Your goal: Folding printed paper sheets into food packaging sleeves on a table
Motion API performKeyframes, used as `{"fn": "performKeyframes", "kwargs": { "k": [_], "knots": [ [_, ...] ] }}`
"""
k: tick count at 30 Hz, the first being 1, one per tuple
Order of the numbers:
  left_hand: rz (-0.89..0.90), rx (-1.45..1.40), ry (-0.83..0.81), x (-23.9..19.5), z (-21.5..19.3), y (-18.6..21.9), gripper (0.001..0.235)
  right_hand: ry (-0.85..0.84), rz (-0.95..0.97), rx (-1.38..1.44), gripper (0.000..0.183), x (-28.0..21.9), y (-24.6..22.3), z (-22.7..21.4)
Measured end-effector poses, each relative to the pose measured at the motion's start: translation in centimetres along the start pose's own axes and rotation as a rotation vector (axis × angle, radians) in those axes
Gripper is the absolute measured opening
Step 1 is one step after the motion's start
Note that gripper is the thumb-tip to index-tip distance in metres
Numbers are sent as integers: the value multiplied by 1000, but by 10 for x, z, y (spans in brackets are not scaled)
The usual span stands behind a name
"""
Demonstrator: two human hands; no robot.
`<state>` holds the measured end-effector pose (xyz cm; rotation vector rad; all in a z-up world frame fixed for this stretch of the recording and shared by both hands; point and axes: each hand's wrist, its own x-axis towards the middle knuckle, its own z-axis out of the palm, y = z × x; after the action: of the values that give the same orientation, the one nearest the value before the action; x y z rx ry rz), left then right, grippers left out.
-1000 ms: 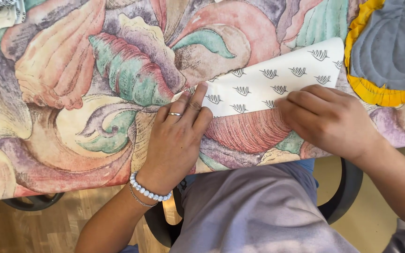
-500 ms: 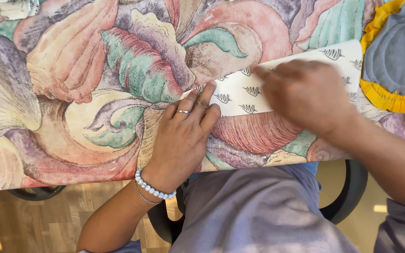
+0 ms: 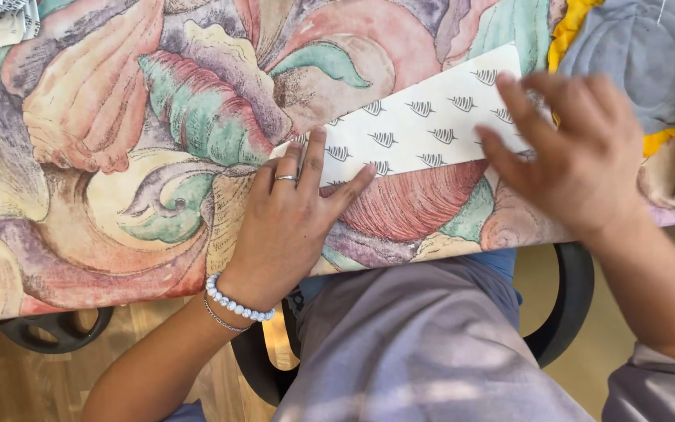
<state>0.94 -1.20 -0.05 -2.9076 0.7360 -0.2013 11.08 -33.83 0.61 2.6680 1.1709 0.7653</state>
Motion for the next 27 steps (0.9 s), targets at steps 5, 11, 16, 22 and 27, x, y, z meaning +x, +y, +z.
{"fn": "performKeyframes", "kwargs": {
  "k": [5,11,16,22,27],
  "knots": [
    [15,-49,40,5,-6,-1,57,22,-68,545,17,-8,-27,-8],
    [129,-543,60,17,8,-10,70,-128,-89,338,23,-20,-14,-4],
    [118,-707,86,19,17,-12,42,-96,-161,351,18,-23,-7,-1],
    [111,-713,133,20,15,-13,35,-123,-207,348,13,-17,-5,-6],
    [87,-632,77,22,12,-13,39,-120,-231,319,13,-19,-6,-4]
  ]
}}
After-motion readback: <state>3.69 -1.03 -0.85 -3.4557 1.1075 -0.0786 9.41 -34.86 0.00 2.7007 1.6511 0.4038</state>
